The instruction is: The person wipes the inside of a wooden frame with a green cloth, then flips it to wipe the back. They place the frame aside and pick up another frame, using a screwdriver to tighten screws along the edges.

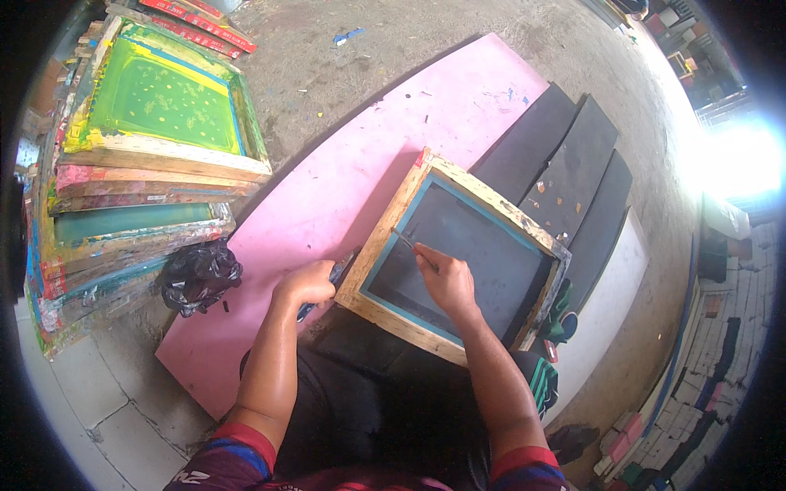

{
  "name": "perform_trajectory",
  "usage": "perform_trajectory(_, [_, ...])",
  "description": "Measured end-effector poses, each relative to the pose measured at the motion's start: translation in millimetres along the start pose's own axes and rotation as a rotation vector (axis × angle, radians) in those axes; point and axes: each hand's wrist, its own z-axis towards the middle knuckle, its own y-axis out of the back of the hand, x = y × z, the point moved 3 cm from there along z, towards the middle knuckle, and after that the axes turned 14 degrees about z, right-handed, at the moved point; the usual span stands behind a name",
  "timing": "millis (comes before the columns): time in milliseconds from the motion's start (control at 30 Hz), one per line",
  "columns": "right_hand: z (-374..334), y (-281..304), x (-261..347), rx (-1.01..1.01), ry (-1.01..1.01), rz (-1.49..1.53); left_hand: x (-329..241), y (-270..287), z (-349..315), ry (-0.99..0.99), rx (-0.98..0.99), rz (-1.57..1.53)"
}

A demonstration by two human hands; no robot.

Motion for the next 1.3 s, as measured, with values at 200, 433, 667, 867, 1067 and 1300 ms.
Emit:
perform_trajectory(200, [-8.2,-3.1,16.1,0.002,0.041,-0.154,3.6,-4.8,3.7,0.009,-0.026,0.014])
perform_trajectory(433, [-15.3,-20.2,13.0,-0.065,0.015,-0.112,-2.0,-1.0,0.0,0.027,0.008,0.003])
perform_trajectory(667, [1.2,-13.7,-15.9,0.067,-0.179,0.203,-2.2,1.6,-1.6,0.026,-0.011,0.010])
perform_trajectory(867, [4.4,-16.4,-35.1,0.068,-0.014,0.200,-6.1,5.6,-4.8,0.021,-0.054,0.022])
perform_trajectory(1067, [5.5,-13.0,-29.2,0.061,0.125,0.115,-6.3,5.0,-6.0,0.008,-0.032,-0.001])
perform_trajectory(1300, [7.1,-11.9,-27.1,0.185,-0.856,1.097,1.7,0.7,-0.2,0.004,-0.008,-0.026])
